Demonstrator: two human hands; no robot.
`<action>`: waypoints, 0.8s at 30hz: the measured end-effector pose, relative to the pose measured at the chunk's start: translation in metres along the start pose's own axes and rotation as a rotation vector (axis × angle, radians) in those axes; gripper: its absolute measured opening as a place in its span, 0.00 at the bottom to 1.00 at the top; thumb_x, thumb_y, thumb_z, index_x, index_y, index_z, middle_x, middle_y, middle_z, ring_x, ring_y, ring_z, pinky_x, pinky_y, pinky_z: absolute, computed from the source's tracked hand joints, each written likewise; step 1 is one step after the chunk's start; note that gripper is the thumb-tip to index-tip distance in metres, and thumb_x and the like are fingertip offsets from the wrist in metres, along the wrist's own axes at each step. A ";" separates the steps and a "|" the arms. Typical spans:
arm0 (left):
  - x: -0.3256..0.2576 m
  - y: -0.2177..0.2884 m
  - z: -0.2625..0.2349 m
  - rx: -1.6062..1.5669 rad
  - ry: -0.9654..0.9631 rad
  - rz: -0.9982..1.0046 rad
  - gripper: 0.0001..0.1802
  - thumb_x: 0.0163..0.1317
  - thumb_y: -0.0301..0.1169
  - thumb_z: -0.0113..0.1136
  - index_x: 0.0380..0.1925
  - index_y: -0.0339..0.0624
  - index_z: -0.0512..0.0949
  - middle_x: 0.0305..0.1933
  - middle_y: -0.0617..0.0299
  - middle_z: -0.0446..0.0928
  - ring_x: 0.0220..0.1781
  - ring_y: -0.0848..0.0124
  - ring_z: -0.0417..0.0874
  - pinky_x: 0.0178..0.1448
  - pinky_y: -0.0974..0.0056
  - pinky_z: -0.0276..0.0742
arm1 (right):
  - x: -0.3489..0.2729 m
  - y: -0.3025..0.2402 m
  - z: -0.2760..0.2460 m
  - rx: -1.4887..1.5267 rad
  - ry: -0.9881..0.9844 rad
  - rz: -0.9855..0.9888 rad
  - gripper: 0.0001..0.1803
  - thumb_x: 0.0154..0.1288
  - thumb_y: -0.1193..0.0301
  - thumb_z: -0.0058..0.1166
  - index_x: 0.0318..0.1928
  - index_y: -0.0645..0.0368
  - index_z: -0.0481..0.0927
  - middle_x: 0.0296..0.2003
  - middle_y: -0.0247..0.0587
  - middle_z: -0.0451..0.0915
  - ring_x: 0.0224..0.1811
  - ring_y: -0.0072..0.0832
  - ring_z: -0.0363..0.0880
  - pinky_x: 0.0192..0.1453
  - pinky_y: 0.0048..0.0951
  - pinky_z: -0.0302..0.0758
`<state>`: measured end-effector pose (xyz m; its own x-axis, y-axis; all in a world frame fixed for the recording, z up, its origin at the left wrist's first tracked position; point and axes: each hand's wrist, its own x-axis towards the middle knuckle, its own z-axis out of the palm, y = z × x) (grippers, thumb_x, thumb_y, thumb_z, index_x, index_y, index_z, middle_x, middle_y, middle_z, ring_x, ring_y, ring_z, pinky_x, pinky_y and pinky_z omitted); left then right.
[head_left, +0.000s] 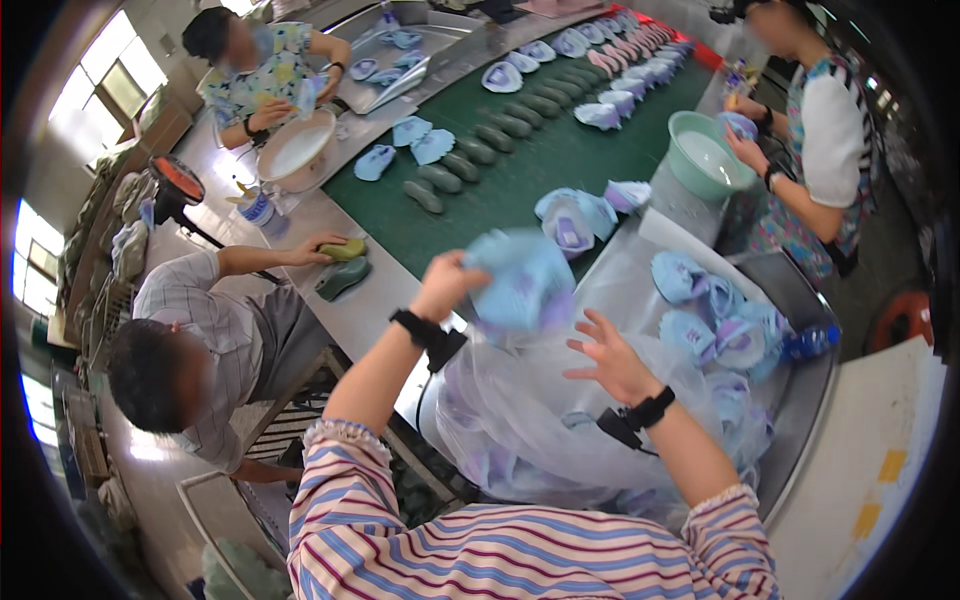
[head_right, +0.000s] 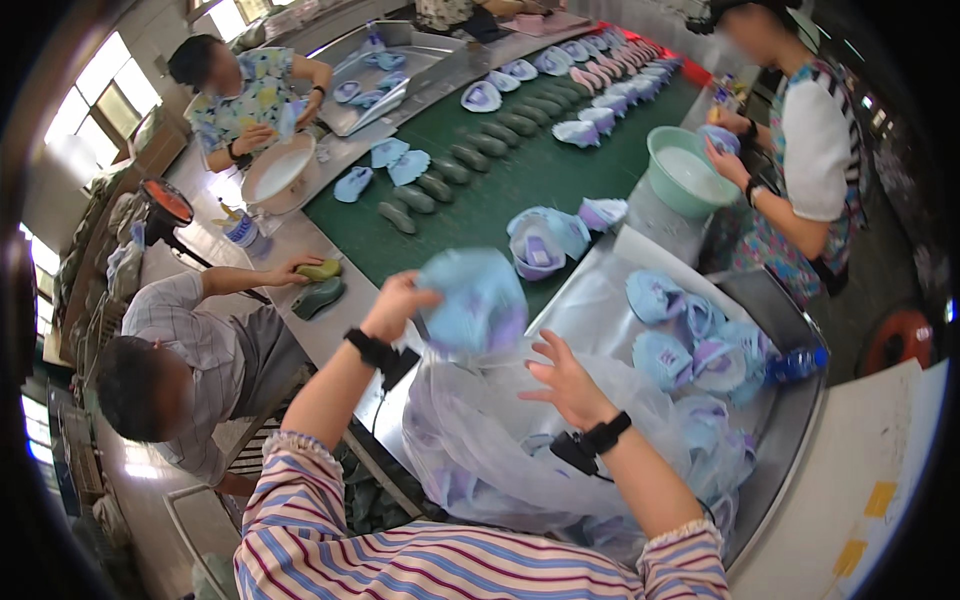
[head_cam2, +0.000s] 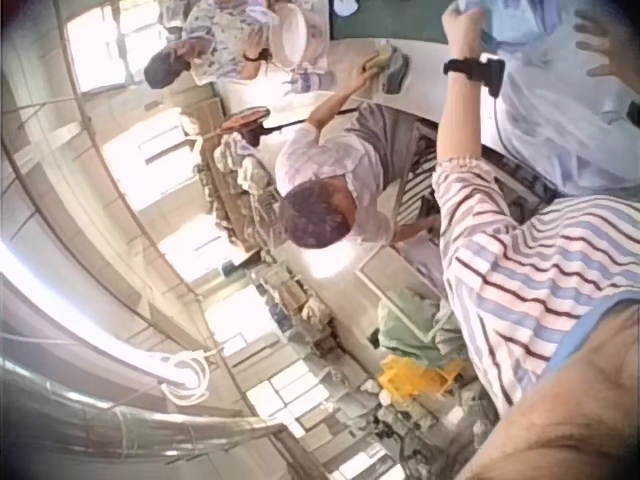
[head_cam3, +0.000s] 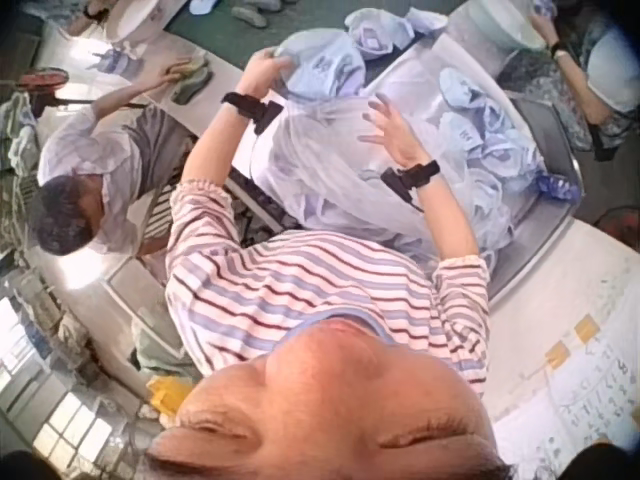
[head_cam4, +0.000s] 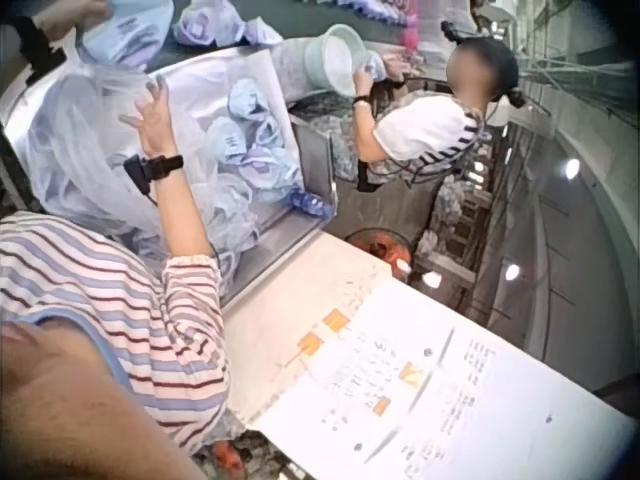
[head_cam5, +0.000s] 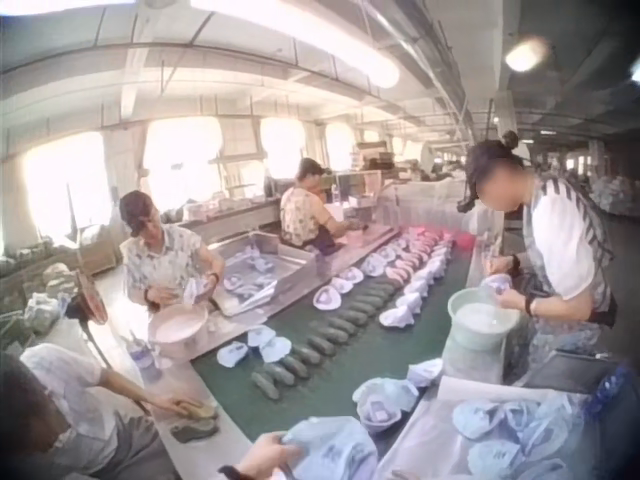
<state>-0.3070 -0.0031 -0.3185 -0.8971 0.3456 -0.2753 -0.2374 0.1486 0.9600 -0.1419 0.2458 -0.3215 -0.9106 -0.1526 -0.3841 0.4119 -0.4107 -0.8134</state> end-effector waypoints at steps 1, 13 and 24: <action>0.023 0.006 -0.025 -0.148 0.161 0.003 0.17 0.47 0.26 0.63 0.39 0.32 0.77 0.38 0.59 0.78 0.37 0.70 0.78 0.45 0.65 0.73 | -0.003 0.003 -0.001 -0.090 -0.029 -0.049 0.35 0.63 0.67 0.53 0.66 0.61 0.52 0.62 0.49 0.59 0.62 0.38 0.63 0.55 0.45 0.72; 0.126 0.048 -0.118 0.432 0.375 0.557 0.22 0.57 0.31 0.57 0.51 0.33 0.70 0.49 0.54 0.75 0.52 0.68 0.74 0.58 0.64 0.68 | -0.030 0.058 -0.026 -1.098 -0.298 0.084 0.24 0.62 0.67 0.55 0.57 0.61 0.68 0.47 0.39 0.76 0.47 0.29 0.76 0.49 0.28 0.73; -0.144 -0.035 0.047 1.812 -0.618 0.477 0.27 0.51 0.50 0.61 0.47 0.47 0.75 0.54 0.52 0.73 0.55 0.55 0.73 0.60 0.46 0.60 | -0.080 0.112 0.068 -0.726 -1.109 -0.111 0.25 0.62 0.74 0.44 0.61 0.62 0.63 0.58 0.52 0.67 0.59 0.45 0.67 0.62 0.36 0.64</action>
<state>-0.1524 -0.0141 -0.3150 -0.4370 0.7973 -0.4164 0.8948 0.4323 -0.1115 -0.0252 0.1511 -0.3524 -0.3425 -0.9392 -0.0259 -0.0566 0.0482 -0.9972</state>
